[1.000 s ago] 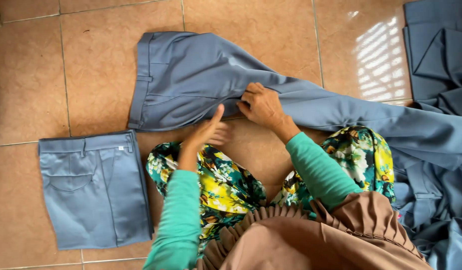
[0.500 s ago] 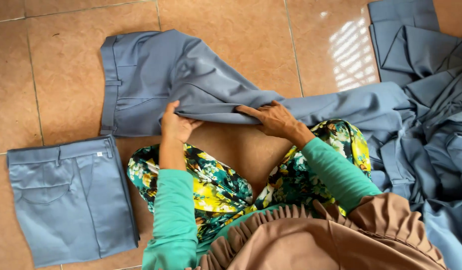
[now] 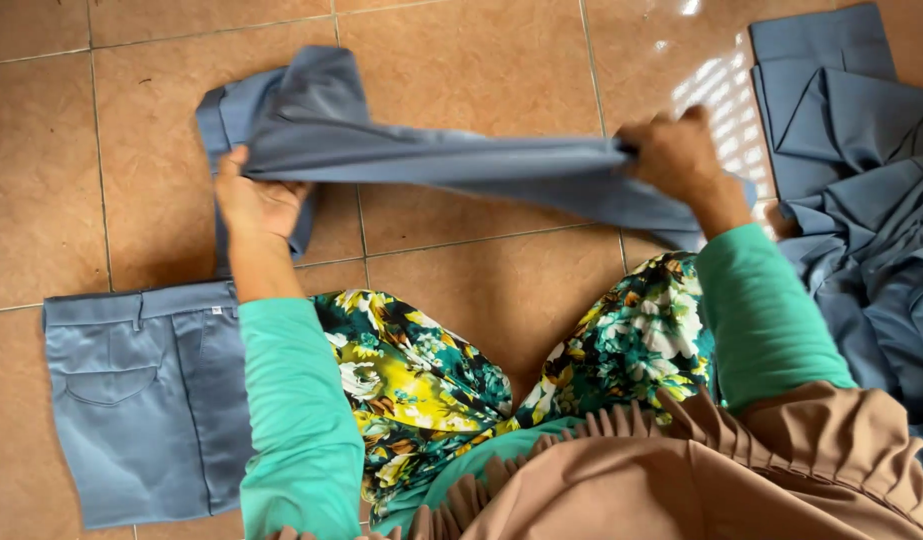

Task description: The person sits on a tiled floor and folds multiple pairs of gray trousers by hand. They smooth out each pair, fold the legs together, and then fold the garment into a compact rectangle before stacking it with the others.

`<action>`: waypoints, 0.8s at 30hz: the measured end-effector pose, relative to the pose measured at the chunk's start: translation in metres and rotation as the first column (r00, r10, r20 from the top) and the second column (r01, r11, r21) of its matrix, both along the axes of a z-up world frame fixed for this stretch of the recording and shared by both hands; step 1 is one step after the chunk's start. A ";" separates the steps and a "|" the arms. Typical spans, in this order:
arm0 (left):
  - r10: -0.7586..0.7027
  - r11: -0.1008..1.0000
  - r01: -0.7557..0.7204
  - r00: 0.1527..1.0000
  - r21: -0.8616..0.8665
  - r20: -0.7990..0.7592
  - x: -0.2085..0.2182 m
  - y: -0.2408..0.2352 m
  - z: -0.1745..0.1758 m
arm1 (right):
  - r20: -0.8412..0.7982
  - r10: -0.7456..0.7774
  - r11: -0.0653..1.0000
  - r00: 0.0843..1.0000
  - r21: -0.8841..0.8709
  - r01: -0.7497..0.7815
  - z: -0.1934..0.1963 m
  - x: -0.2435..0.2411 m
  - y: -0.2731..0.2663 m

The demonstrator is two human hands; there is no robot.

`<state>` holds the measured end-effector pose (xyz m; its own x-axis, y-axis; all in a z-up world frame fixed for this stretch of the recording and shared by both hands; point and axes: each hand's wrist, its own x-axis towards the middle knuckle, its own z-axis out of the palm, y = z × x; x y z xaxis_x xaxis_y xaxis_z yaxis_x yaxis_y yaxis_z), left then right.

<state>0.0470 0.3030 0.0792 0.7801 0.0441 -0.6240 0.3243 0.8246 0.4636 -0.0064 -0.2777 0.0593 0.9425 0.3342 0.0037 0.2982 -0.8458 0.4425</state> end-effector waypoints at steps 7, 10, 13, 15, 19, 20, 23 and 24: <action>0.457 0.889 -0.458 0.880 -0.019 0.128 -0.025 0.012 0.061 | 0.499 0.183 0.932 0.847 0.186 -0.311 0.051 -0.036 0.020; 0.577 0.809 -0.567 0.816 0.154 -0.033 -0.041 0.028 0.029 | 0.415 0.253 0.882 0.874 0.273 -0.385 0.000 -0.071 0.056; 0.594 0.799 -0.569 0.797 0.195 -0.109 -0.065 0.117 -0.115 | 0.044 0.187 0.910 0.981 0.368 -0.190 -0.061 -0.106 0.070; 0.548 0.835 -0.534 0.830 0.133 -0.103 -0.074 0.145 -0.156 | -0.206 0.077 0.943 0.975 0.332 -0.004 -0.073 -0.113 0.071; 0.452 0.875 -0.389 0.870 0.288 -0.199 -0.073 0.170 -0.202 | -0.655 0.009 0.570 0.756 0.624 0.535 -0.036 -0.103 0.060; 0.399 0.885 -0.302 0.884 0.355 -0.242 -0.066 0.192 -0.229 | -0.696 0.103 0.195 0.710 0.714 0.672 -0.028 -0.100 0.056; 0.438 0.711 -0.207 0.878 0.672 -0.194 -0.077 0.097 -0.145 | -0.420 -0.333 0.258 0.844 0.821 0.510 -0.133 -0.096 -0.009; 0.441 0.708 -0.206 0.876 0.676 -0.195 -0.087 0.069 -0.147 | -0.424 -0.329 0.256 0.844 0.820 0.512 -0.138 -0.094 -0.001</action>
<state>-0.0395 0.3722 -0.0673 0.4019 0.7197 -0.5662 0.3163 0.4711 0.8234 -0.0999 -0.2783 -0.0784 0.9657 -0.2280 -0.1240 -0.2527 -0.7172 -0.6494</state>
